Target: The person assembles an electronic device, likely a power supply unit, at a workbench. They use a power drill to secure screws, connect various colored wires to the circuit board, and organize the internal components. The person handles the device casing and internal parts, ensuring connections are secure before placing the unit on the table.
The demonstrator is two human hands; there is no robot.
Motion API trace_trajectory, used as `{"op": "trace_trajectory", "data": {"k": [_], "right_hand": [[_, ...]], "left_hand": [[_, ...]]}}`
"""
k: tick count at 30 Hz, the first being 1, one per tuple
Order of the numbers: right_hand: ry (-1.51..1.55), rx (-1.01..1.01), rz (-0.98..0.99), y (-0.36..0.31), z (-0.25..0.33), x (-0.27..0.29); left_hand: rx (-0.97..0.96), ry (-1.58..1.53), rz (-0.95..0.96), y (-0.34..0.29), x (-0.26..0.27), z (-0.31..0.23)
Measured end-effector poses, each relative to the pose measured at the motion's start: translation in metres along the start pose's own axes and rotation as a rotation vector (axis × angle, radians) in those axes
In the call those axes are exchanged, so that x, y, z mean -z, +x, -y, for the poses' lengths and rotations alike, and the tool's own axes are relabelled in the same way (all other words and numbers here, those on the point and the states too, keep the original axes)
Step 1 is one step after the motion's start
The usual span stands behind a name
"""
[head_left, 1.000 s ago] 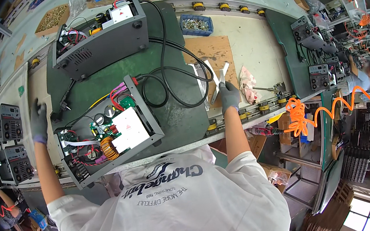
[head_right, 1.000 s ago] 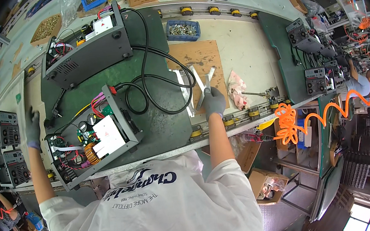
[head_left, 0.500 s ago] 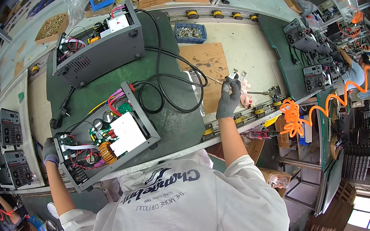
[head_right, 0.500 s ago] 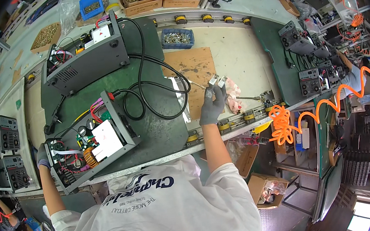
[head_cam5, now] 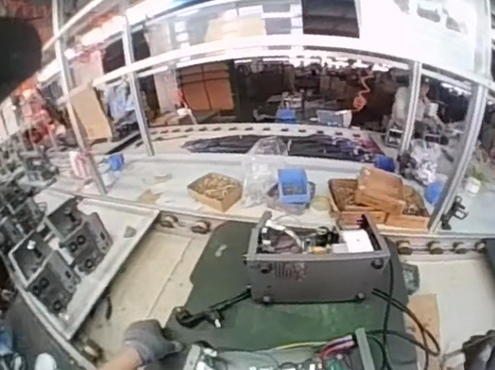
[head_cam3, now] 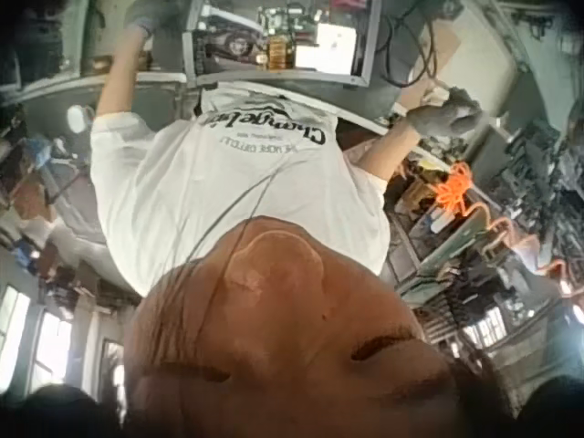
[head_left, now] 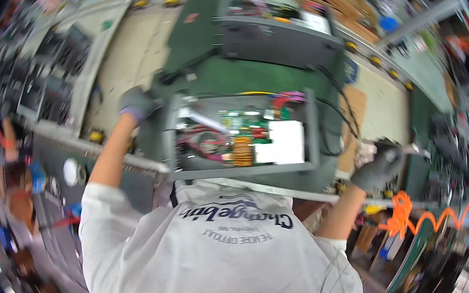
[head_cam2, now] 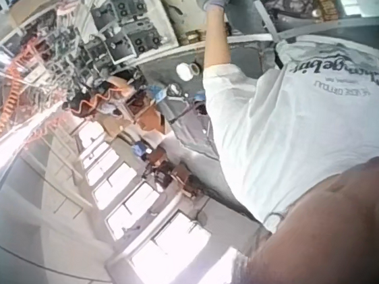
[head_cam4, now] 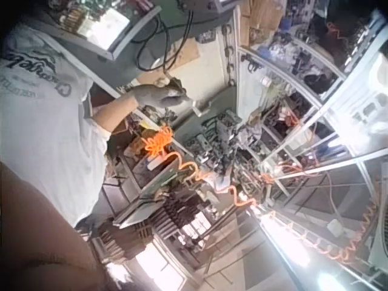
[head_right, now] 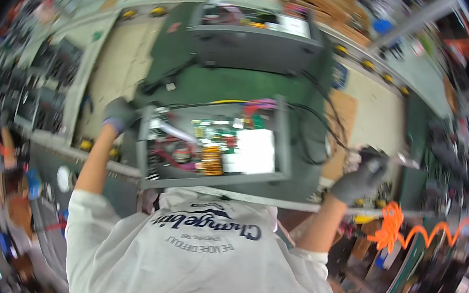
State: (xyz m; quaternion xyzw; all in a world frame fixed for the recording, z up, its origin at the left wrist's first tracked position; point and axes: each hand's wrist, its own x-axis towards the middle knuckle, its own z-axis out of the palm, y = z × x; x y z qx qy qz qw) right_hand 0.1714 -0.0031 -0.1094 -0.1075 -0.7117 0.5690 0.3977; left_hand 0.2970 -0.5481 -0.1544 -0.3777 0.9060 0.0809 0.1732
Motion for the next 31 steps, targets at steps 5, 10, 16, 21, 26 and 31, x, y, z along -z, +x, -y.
{"op": "trace_trajectory", "data": {"k": [5, 10, 16, 21, 26, 31], "right_hand": [[0.238, 0.125, 0.503, 0.000, 0.091, -0.038], [0.004, 0.344, 1.088, 0.014, 0.080, -0.078], [-0.022, 0.184, 1.030, 0.035, 0.047, -0.059], [-0.066, 0.269, 0.944, 0.043, 0.044, -0.056], [-0.020, 0.360, 0.890, 0.020, 0.058, -0.062], [-0.226, 0.423, 1.092, 0.001, 0.078, -0.076]], "left_hand": [[-0.158, -0.104, -0.062, -0.052, -0.008, -0.061], [-0.318, -0.346, 0.008, -0.016, -0.046, -0.041], [-0.114, 0.022, 0.060, -0.046, -0.048, -0.053], [-0.298, -0.027, 0.244, -0.024, -0.099, -0.048], [-0.266, -0.104, 0.198, -0.018, -0.092, -0.041], [-0.133, -0.365, -0.058, -0.019, -0.070, -0.022]]}}
